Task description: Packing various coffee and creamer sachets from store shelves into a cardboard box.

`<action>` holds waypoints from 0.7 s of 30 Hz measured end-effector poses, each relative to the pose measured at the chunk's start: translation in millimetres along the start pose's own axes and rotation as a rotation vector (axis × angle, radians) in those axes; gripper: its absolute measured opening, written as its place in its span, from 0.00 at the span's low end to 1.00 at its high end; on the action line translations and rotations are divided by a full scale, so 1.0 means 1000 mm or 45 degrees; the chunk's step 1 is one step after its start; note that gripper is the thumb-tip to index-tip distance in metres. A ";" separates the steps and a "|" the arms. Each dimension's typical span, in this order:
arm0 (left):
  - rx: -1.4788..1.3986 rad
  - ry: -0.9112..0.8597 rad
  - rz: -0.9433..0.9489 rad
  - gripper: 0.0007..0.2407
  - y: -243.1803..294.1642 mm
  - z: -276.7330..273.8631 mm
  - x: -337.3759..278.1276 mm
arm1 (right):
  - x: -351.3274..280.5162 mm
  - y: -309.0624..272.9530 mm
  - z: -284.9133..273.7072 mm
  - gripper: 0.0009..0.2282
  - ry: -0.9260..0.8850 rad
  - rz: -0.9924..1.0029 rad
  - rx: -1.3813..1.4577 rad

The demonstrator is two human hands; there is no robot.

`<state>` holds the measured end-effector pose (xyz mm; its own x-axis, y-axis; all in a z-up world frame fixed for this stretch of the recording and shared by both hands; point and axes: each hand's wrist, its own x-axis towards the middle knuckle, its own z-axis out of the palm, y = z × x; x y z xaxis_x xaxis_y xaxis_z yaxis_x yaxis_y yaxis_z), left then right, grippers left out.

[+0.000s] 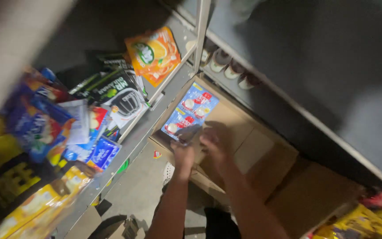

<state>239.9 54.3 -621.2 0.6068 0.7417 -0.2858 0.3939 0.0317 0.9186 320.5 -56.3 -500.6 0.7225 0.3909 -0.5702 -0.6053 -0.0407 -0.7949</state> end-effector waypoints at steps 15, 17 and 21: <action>-0.375 -0.491 0.378 0.25 0.171 0.033 -0.199 | -0.229 -0.112 -0.014 0.31 -0.219 -0.168 0.461; -0.376 -0.574 0.615 0.25 0.203 0.039 -0.210 | -0.248 -0.122 -0.030 0.33 -0.247 -0.183 0.457; -0.835 -1.011 0.479 0.28 0.490 -0.079 -0.302 | -0.230 -0.132 -0.066 0.38 -0.263 -0.164 0.438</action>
<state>195.0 -100.7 -63.4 0.9759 0.1432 0.1647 -0.2105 0.4187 0.8834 256.1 -201.1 -278.3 0.7384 0.5506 -0.3893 -0.6160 0.3160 -0.7215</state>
